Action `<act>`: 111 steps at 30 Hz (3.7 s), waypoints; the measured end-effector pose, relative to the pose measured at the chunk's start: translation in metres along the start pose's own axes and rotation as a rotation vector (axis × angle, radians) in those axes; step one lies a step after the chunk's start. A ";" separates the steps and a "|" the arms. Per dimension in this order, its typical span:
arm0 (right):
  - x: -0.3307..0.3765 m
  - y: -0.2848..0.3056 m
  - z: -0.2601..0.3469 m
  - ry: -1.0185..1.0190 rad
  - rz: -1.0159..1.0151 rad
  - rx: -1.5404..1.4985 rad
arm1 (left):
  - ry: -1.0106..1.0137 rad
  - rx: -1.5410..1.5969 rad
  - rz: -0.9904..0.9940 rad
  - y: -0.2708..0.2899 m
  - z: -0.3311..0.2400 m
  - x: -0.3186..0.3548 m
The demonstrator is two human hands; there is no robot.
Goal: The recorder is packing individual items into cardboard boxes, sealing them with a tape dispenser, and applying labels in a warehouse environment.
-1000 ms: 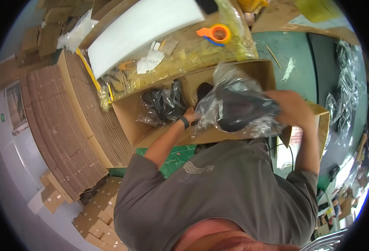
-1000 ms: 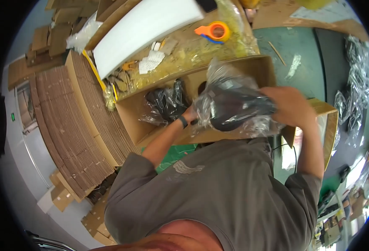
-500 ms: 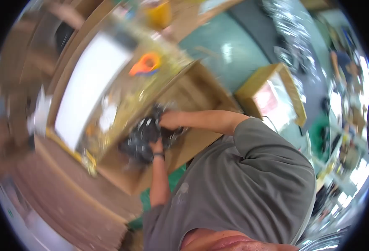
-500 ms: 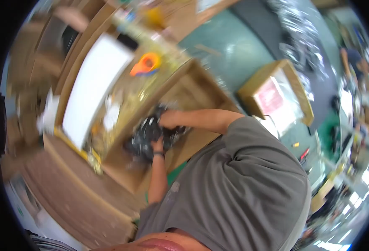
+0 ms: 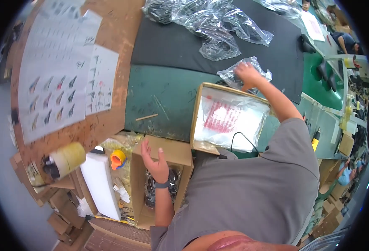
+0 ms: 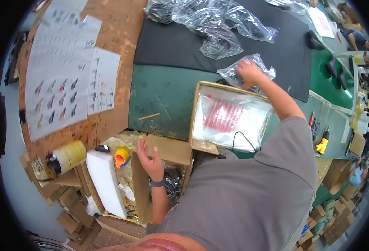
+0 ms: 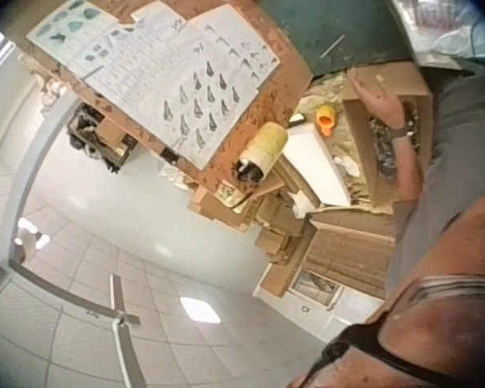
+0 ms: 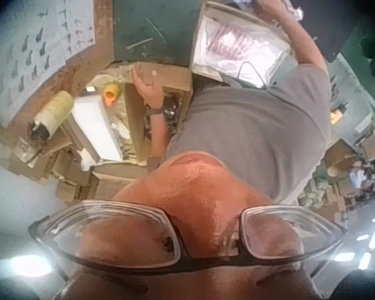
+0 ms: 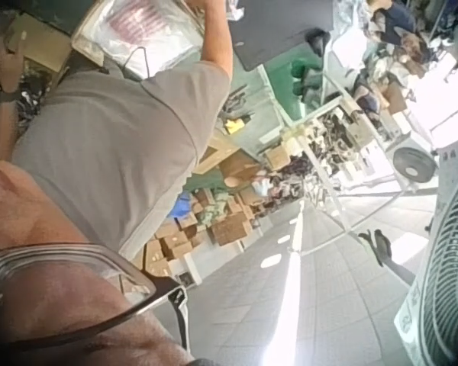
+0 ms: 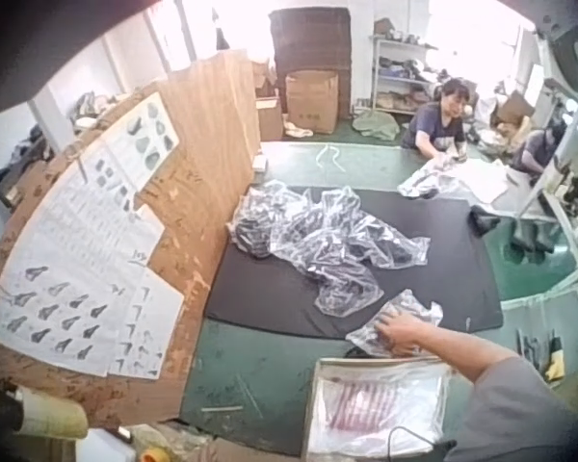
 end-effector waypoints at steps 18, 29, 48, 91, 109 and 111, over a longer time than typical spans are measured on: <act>-0.033 0.217 0.109 0.403 -0.891 -0.975 | 0.661 1.008 0.116 -0.096 -0.033 -0.111; -0.168 0.030 -0.017 -0.620 -0.355 -0.158 | 0.917 0.944 -0.157 0.055 0.089 0.152; 0.032 0.160 0.603 0.804 0.168 -0.209 | 1.018 0.649 -0.534 -0.052 0.543 0.279; -0.153 0.057 0.007 -0.510 -0.231 -2.118 | 0.632 -0.158 0.129 0.025 0.253 0.197; 0.022 -0.061 0.607 0.194 0.188 -0.462 | 0.706 -0.221 -0.172 0.149 0.263 0.399; -0.021 -0.143 0.587 0.134 0.114 -0.285 | 0.722 -0.264 -0.221 0.154 0.256 0.419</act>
Point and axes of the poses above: each hand's wrist, its own x-axis away from the middle knuckle, its own y-axis out of the back of the hand, z = x × y, the point moved 6 cm from there along -x, towards the middle knuckle, and after that the axes turned 4 degrees about y, right-handed, at the moved point
